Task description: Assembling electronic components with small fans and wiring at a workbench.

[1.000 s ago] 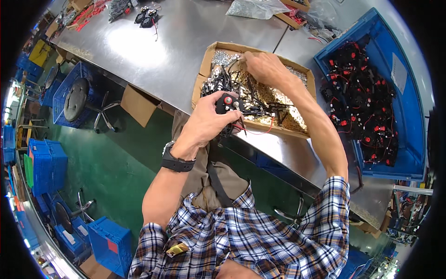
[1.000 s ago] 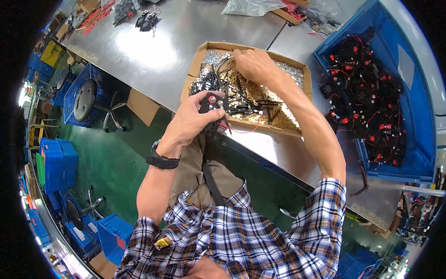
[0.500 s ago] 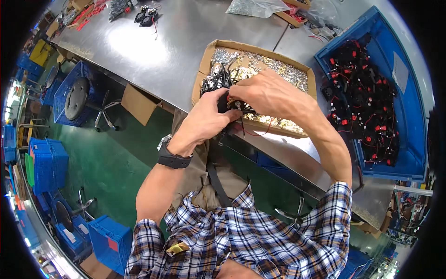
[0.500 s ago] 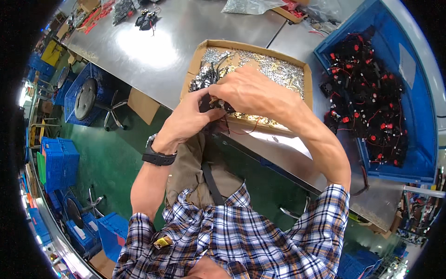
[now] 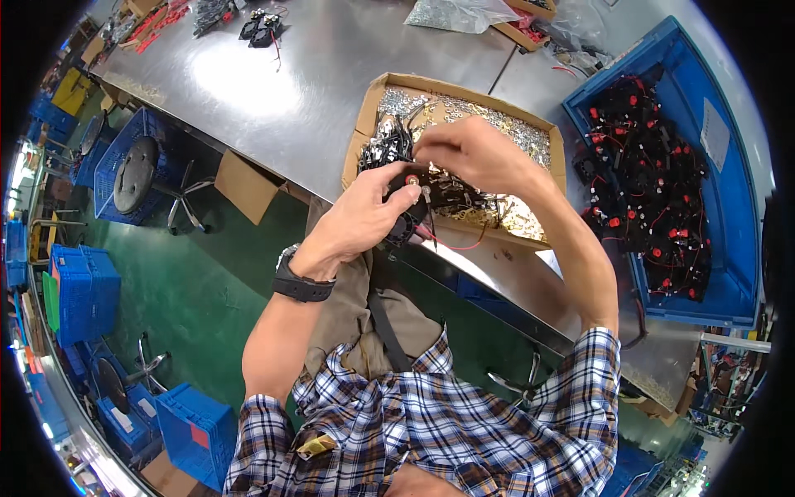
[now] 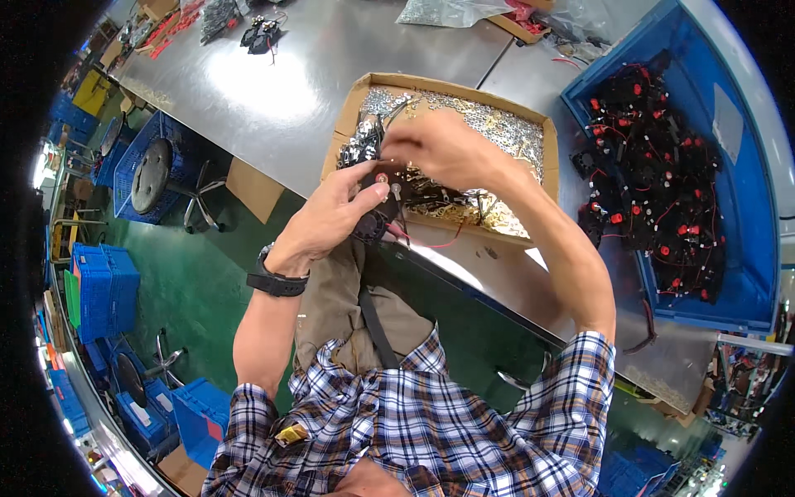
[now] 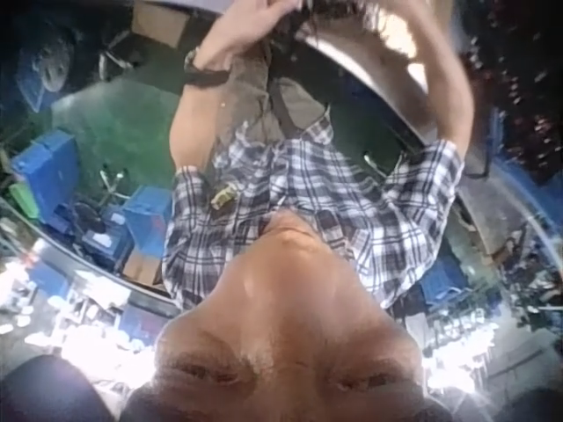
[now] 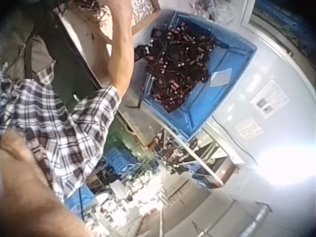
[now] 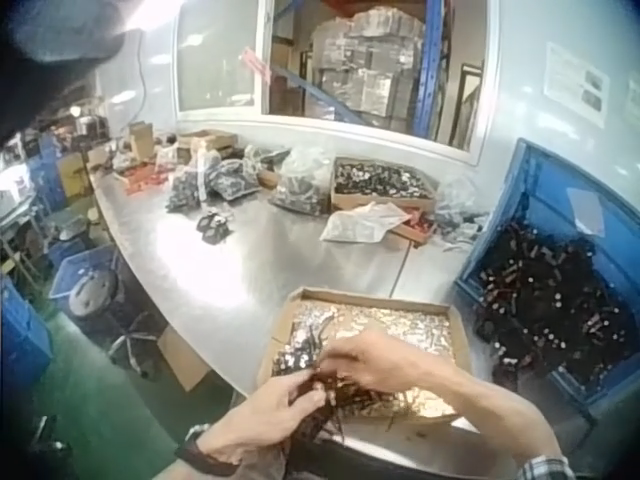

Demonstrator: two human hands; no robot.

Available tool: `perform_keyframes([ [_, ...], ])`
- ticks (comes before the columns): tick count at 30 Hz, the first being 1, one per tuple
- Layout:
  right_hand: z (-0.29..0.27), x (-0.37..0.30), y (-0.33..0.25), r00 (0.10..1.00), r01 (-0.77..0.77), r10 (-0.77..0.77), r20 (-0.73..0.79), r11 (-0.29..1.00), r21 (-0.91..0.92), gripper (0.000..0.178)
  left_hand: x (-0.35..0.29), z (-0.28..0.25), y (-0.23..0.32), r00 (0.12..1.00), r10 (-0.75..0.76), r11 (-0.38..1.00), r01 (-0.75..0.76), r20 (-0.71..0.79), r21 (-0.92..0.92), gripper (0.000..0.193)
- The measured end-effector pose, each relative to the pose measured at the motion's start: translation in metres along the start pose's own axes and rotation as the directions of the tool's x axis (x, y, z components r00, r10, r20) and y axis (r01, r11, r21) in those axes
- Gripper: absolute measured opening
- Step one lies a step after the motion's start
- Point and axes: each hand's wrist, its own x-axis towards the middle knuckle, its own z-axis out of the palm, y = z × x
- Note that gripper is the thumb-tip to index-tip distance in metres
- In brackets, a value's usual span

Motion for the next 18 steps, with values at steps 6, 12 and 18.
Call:
perform_keyframes([
  [6, -0.020, -0.002, 0.075, 0.932, -0.309, 0.215, -0.293, 0.894, -0.324, 0.025, -0.005, 0.004, 0.013, 0.993, -0.090, 0.963, 0.106, 0.075, -0.247, 0.038],
  [12, -0.007, -0.001, 0.089, 0.969, -0.195, 0.123, -0.212, 0.911, -0.363, 0.021, -0.002, 0.002, 0.009, 0.990, -0.117, 0.954, 0.134, 0.079, -0.269, 0.040],
  [18, 0.002, 0.005, 0.081, 0.962, -0.269, 0.193, -0.192, 0.778, -0.567, 0.021, -0.002, 0.004, 0.008, 0.992, -0.101, 0.932, 0.122, 0.079, -0.342, 0.037],
])
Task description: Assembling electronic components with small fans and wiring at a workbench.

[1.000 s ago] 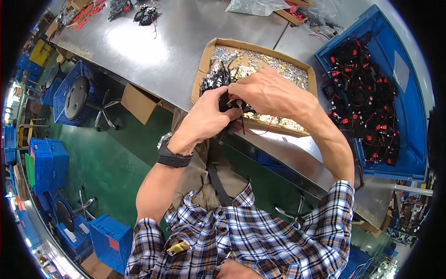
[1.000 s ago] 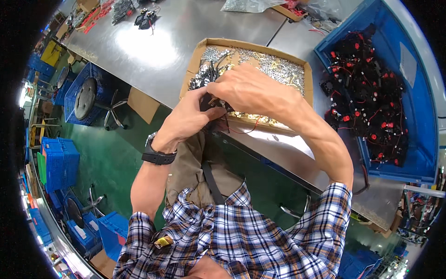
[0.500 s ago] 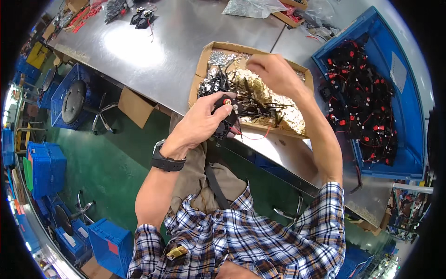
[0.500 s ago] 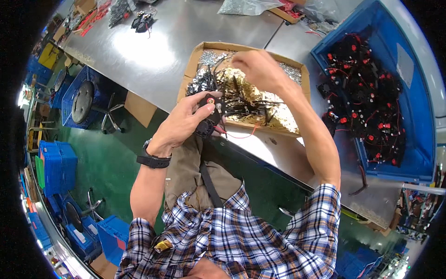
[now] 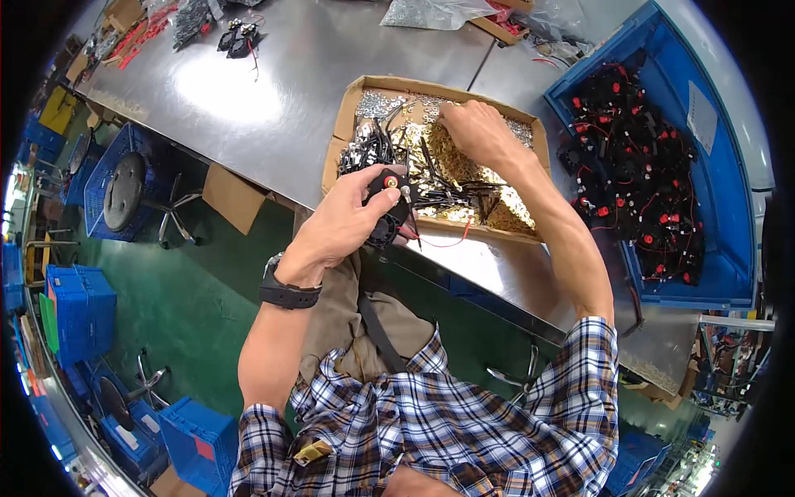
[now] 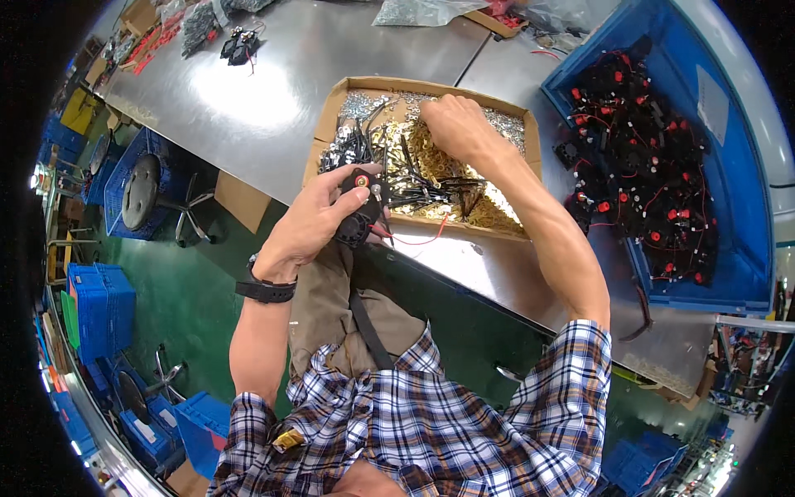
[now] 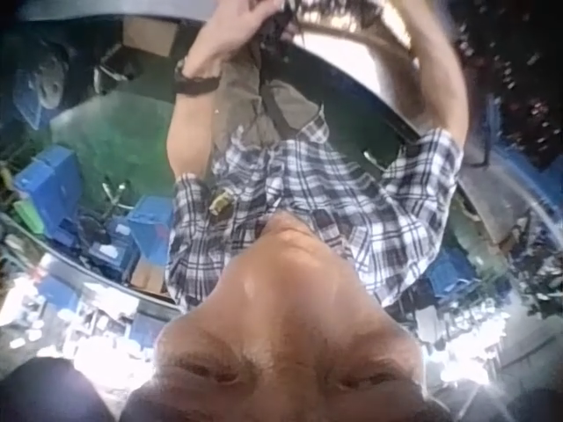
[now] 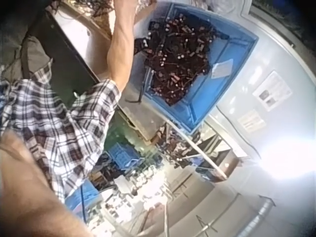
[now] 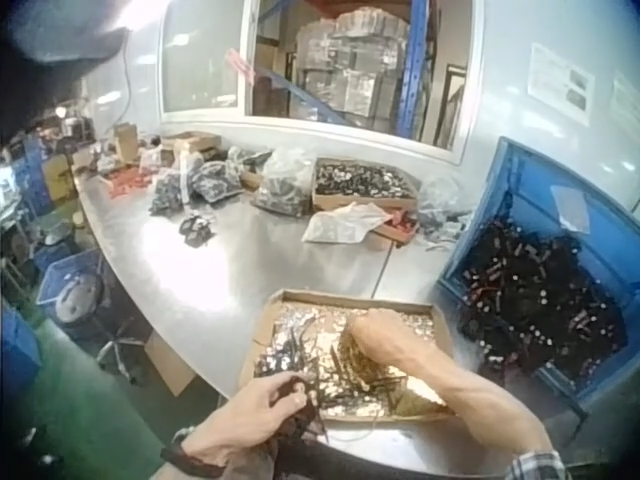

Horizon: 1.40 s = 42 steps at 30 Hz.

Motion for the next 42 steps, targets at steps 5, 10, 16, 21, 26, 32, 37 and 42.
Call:
perform_keyframes([
  [5, -0.001, -0.001, 0.003, 0.999, -0.034, 0.033, 0.011, 0.994, 0.105, 0.015, 0.000, -0.001, -0.001, 1.000, -0.002, 1.000, 0.002, -0.013, 0.023, 0.037],
  [10, -0.002, -0.004, -0.002, 0.998, -0.068, 0.068, -0.005, 0.996, -0.057, 0.015, 0.001, 0.001, -0.001, 1.000, 0.006, 0.999, -0.005, -0.029, 0.041, 0.038],
  [16, -0.009, -0.007, -0.008, 0.994, -0.111, 0.110, 0.014, 0.989, 0.096, 0.024, 0.001, 0.001, -0.004, 0.999, -0.022, 1.000, 0.022, -0.030, 0.021, 0.035],
  [21, -0.054, -0.045, -0.087, 0.989, 0.052, -0.125, 0.076, 0.786, 0.616, 0.019, 0.002, -0.008, -0.011, 0.983, 0.175, 0.922, -0.144, -0.056, 0.360, 0.032],
  [26, -0.045, -0.044, -0.087, 0.987, 0.114, -0.160, 0.020, 0.778, 0.618, 0.020, 0.005, -0.006, -0.006, 0.996, 0.063, 0.949, -0.039, -0.067, 0.313, 0.037],
  [32, -0.037, -0.041, -0.087, 0.990, 0.117, -0.144, -0.002, 0.792, 0.599, 0.017, 0.008, -0.006, -0.008, 0.993, 0.088, 0.957, -0.064, -0.075, 0.284, 0.036],
  [37, -0.030, -0.055, -0.092, 0.909, 0.406, -0.394, -0.136, 0.911, 0.069, 0.032, 0.008, -0.007, -0.018, 0.977, 0.198, 0.953, -0.171, -0.086, 0.248, 0.031],
  [42, -0.031, -0.060, -0.089, 0.796, 0.557, -0.549, -0.254, 0.829, -0.046, 0.019, 0.007, -0.004, -0.013, 0.990, 0.126, 0.975, -0.112, -0.062, 0.191, 0.030],
])
